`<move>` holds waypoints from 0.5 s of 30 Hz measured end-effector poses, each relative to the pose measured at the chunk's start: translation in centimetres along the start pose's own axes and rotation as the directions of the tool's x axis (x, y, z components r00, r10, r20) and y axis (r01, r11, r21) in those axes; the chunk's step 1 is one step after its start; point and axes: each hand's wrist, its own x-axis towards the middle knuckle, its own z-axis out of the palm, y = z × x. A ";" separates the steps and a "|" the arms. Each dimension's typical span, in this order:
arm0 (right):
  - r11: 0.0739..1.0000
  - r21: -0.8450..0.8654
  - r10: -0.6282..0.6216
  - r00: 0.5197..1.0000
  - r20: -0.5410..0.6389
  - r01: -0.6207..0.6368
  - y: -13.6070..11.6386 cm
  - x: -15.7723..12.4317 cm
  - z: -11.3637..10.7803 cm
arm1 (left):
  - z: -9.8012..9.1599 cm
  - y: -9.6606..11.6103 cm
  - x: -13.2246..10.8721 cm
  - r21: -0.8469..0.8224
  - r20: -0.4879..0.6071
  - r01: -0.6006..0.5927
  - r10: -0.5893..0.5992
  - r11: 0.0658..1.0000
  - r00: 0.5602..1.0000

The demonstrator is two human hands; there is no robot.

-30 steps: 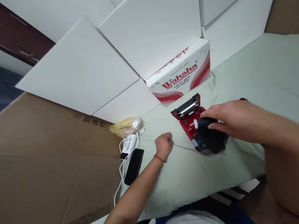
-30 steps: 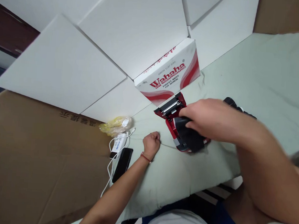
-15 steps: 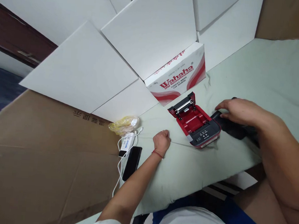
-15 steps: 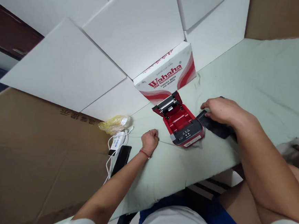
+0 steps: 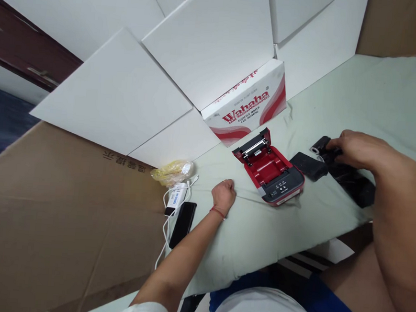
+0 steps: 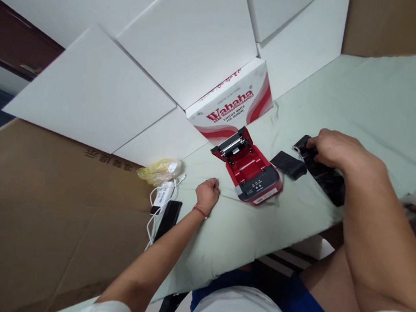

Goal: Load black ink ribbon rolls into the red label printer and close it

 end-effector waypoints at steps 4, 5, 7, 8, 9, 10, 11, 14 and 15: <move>0.997 -0.016 -0.068 0.995 0.069 0.069 0.6 -0.2 -0.7 | 0.0 0.0 0.0 -0.002 -0.007 0.003 -0.003 1.000 1.000; 0.995 -0.013 -0.098 0.994 0.058 0.099 1.0 -0.4 -0.8 | 0.0 0.0 0.0 -0.004 -0.008 0.003 -0.003 1.000 1.000; 0.993 -0.004 -0.120 0.992 0.039 0.120 1.8 -0.7 -1.0 | 0.0 0.0 0.0 -0.007 -0.009 0.004 -0.004 1.000 1.000; 0.993 0.007 -0.114 0.993 0.041 0.114 2.0 -0.8 -1.2 | 0.0 0.0 0.0 -0.008 -0.009 0.005 -0.005 1.000 1.000; 0.994 0.023 -0.105 0.993 0.057 0.104 2.0 -1.0 -1.4 | 0.0 0.0 0.0 -0.009 -0.009 0.004 -0.004 1.000 1.000; 0.995 0.045 -0.098 0.992 0.082 0.094 1.9 -1.1 -1.7 | 0.0 0.0 0.0 -0.010 -0.010 0.003 -0.003 1.000 1.000; 0.994 0.066 -0.094 0.989 0.117 0.087 1.6 -1.2 -2.1 | 0.0 0.0 0.0 -0.011 -0.010 0.000 0.000 1.000 1.000; 0.997 0.072 -0.041 0.978 0.204 0.027 0.8 -2.1 -3.3 | 0.1 -0.1 0.0 -0.014 -0.011 -0.006 0.005 1.000 1.000; 0.998 0.060 -0.011 0.980 0.200 -0.002 0.7 -2.7 -3.7 | 0.1 -0.1 0.0 -0.016 -0.011 -0.005 0.005 1.000 1.000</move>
